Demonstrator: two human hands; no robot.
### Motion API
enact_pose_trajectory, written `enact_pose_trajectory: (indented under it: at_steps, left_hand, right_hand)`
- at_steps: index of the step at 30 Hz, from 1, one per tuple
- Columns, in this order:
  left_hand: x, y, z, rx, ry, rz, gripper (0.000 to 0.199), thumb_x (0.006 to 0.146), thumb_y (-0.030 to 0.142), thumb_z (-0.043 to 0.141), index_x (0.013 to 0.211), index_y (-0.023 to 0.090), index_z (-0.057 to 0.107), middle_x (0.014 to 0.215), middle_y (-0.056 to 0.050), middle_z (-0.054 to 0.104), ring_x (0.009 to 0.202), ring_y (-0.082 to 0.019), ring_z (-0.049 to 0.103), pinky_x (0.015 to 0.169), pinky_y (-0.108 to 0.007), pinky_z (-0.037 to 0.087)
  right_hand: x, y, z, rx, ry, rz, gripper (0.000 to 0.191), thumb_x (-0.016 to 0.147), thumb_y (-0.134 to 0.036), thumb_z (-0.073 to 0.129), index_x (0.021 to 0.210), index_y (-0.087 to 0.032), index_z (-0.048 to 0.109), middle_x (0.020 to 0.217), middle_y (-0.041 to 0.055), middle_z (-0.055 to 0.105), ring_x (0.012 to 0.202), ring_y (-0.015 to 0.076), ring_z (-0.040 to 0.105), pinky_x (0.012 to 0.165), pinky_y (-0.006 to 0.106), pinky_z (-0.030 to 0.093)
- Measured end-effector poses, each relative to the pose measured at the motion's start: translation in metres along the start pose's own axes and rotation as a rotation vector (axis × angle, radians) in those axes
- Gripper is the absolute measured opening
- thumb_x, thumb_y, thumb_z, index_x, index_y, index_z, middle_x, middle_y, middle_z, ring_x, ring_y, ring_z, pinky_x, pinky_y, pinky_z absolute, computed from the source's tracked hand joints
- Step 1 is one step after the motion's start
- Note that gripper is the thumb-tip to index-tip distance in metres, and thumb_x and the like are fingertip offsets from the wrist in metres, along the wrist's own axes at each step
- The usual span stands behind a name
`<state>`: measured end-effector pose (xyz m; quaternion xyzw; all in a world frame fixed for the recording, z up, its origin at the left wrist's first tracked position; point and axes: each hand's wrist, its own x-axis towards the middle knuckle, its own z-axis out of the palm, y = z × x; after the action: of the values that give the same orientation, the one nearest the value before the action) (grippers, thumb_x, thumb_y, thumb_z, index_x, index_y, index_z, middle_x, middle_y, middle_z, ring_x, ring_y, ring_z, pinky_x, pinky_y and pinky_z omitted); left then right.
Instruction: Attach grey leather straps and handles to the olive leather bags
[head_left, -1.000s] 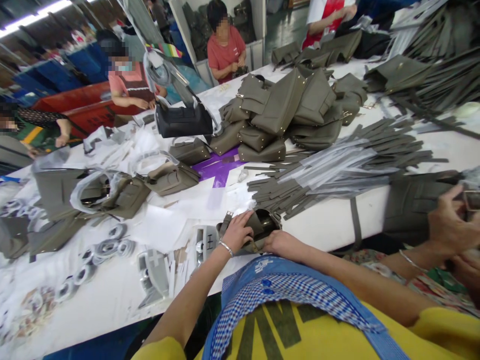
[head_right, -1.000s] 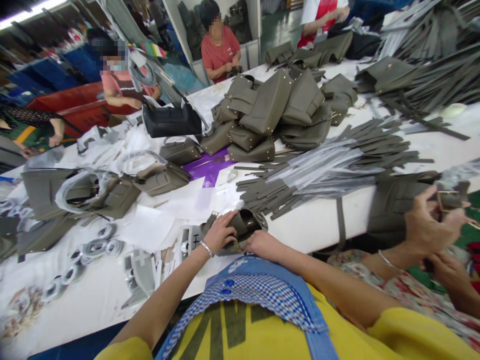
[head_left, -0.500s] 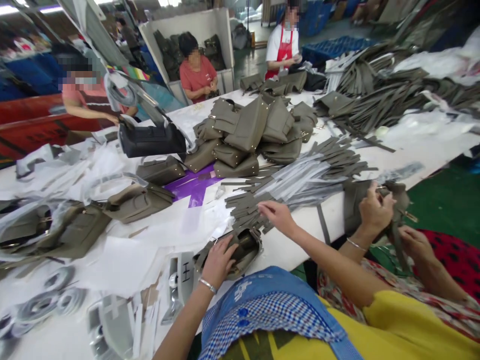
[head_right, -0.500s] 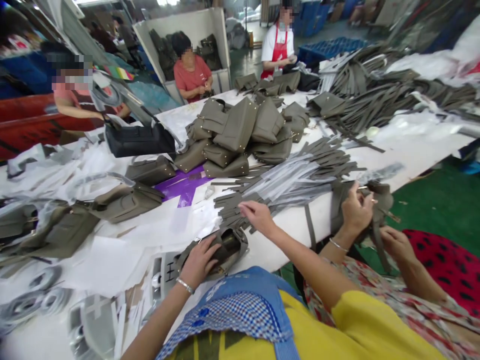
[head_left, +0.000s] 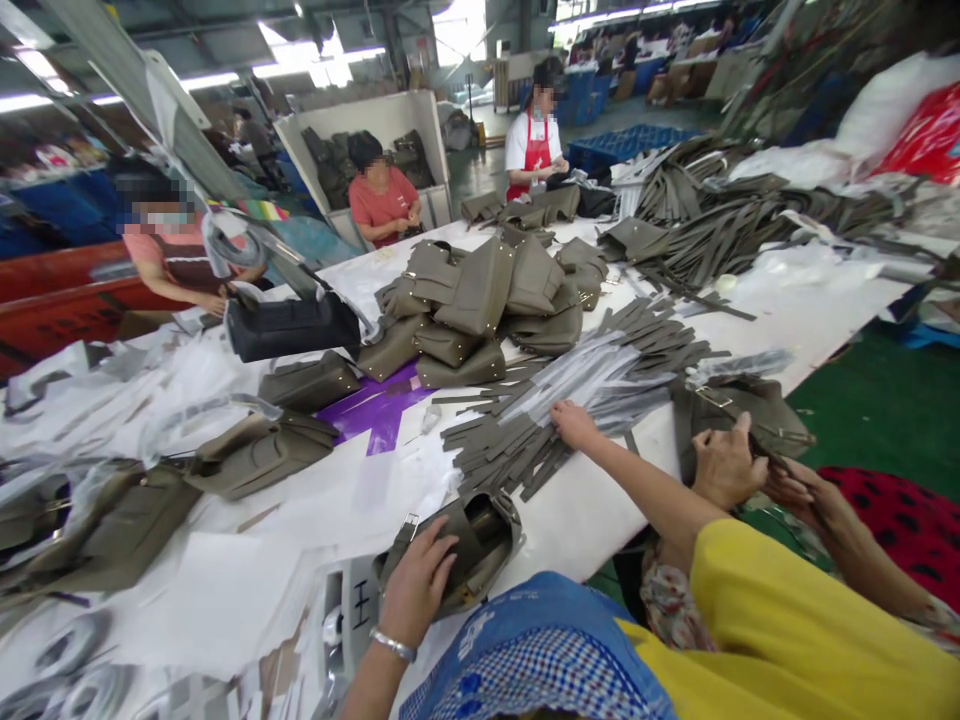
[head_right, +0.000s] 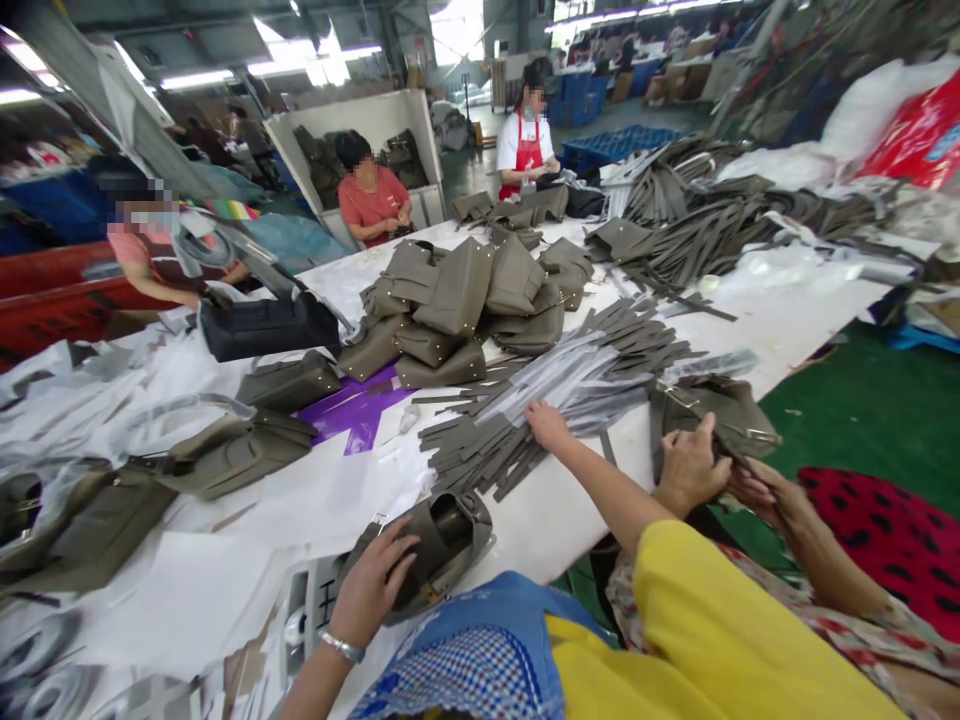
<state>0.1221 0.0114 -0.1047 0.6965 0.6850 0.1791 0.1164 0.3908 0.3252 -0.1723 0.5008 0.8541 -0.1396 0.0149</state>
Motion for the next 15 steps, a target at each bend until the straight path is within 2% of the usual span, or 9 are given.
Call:
enact_pose_trajectory:
  at_steps: [2,5,7,11,15]
  left_hand:
    - [0.007,0.001,-0.003,-0.015,0.017,0.001,0.025,0.087,0.024,0.048,0.106,0.027,0.064,0.129,-0.004,0.056,0.111,-0.022,0.059,0.093,-0.039,0.053]
    - [0.019,0.003,-0.006,-0.040,0.028,0.028,0.026,0.086,0.023,0.049,0.107,0.028,0.064,0.130,-0.004,0.056,0.113,-0.022,0.058,0.094,-0.039,0.052]
    - [0.026,0.006,-0.008,-0.046,0.019,0.041,0.027,0.087,0.022,0.048,0.108,0.027,0.063,0.130,-0.004,0.055,0.114,-0.021,0.057,0.095,-0.039,0.052]
    - [0.036,0.012,-0.009,-0.047,-0.004,0.062,0.027,0.087,0.021,0.049,0.109,0.027,0.063,0.130,-0.004,0.056,0.115,-0.021,0.057,0.095,-0.038,0.052]
    - [0.036,0.015,-0.009,-0.050,-0.006,0.083,0.027,0.086,0.021,0.049,0.109,0.027,0.063,0.129,-0.004,0.056,0.114,-0.020,0.058,0.095,-0.038,0.052]
  right_hand:
    - [0.000,0.004,0.002,0.044,-0.005,0.034,0.019,0.075,-0.016,0.064,0.094,-0.017,0.061,0.112,0.0112,0.056,0.101,0.0221,0.054,0.082,0.029,0.041]
    - [-0.004,0.006,0.012,0.147,0.044,0.187,0.022,0.081,-0.027,0.058,0.101,-0.016,0.059,0.109,0.0108,0.059,0.096,0.0208,0.057,0.077,0.028,0.041]
    - [-0.006,0.006,0.023,0.246,0.065,0.325,0.028,0.088,-0.037,0.048,0.098,-0.013,0.060,0.098,0.0116,0.064,0.090,0.0206,0.060,0.073,0.027,0.042]
    - [-0.003,0.005,0.043,0.491,0.024,0.529,0.053,0.092,-0.050,0.031,0.079,-0.011,0.064,0.068,0.0087,0.066,0.067,0.0163,0.062,0.061,0.025,0.045]
    - [0.006,0.005,0.051,0.684,-0.010,0.663,0.043,0.092,-0.046,0.042,0.081,-0.011,0.063,0.070,0.0047,0.064,0.059,0.0117,0.059,0.060,0.026,0.048]
